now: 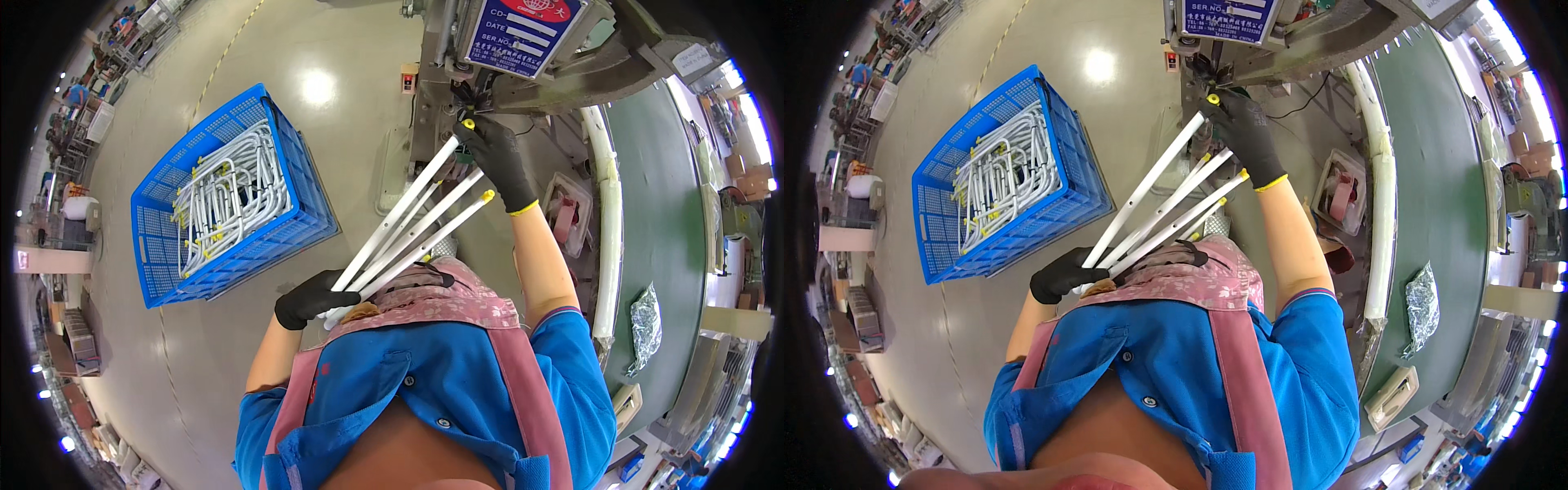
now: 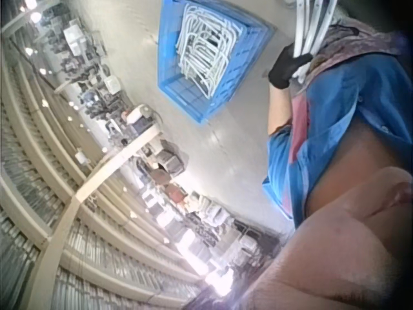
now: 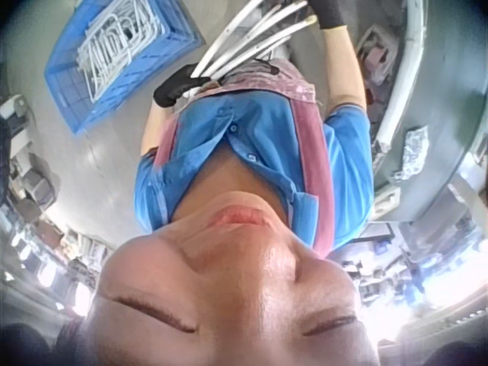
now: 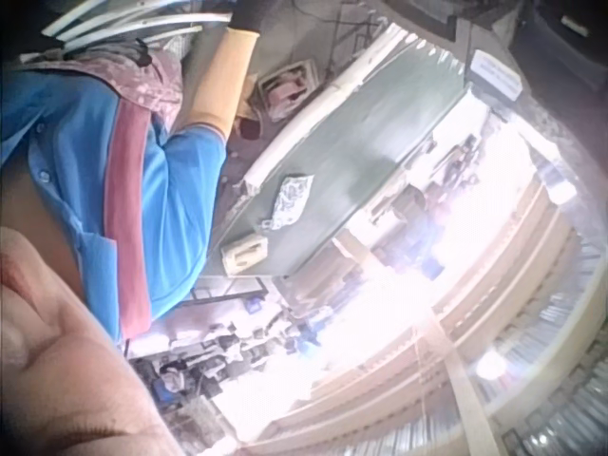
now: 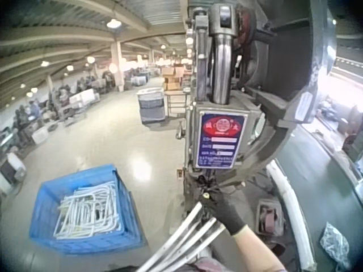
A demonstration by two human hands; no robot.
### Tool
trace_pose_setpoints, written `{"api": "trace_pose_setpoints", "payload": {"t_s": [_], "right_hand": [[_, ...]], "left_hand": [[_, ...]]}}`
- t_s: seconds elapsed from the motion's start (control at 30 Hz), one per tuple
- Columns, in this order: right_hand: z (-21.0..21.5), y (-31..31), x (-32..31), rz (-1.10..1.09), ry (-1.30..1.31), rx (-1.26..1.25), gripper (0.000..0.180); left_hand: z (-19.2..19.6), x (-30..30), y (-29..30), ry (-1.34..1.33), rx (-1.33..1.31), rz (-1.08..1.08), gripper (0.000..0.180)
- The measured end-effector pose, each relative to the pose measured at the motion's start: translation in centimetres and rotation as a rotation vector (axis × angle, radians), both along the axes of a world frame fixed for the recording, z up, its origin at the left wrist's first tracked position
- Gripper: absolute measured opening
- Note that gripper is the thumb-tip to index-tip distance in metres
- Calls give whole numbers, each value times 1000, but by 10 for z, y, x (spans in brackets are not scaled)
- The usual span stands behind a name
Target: The person picks white plastic hangers from a blue crate, inserts them into a machine to attach yellow plastic caps, and places the finished hangers into another blue crate. The process is repeated multiple times.
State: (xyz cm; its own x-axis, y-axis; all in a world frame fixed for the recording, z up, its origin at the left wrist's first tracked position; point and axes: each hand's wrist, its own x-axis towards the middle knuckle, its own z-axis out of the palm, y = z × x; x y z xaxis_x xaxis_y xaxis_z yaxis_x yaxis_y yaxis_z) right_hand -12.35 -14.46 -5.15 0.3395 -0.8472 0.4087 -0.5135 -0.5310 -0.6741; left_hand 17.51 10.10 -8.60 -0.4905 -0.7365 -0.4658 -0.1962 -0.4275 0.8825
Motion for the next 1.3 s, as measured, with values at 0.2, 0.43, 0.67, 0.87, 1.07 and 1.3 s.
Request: {"api": "trace_pose_setpoints", "payload": {"t_s": [0.2,0.43,0.67,0.87,1.07,1.3], "right_hand": [[-4,-10,7,47,4,-40,27],[-8,-17,6,63,146,-97,23],[-31,-32,24,-6,-70,-2,49],[-45,-36,19,-91,73,227,45],[-58,-29,23,-49,185,250,34],[-83,1,-13,-50,-166,499,43]], "left_hand": [[-11,0,-1,1,31,58,49],[-3,-4,-6,-77,-33,40,45],[46,4,-2,-99,25,72,39],[31,12,-2,-59,267,166,27],[34,-3,1,-93,170,61,31],[21,-1,-1,36,-63,-36,36]]}}
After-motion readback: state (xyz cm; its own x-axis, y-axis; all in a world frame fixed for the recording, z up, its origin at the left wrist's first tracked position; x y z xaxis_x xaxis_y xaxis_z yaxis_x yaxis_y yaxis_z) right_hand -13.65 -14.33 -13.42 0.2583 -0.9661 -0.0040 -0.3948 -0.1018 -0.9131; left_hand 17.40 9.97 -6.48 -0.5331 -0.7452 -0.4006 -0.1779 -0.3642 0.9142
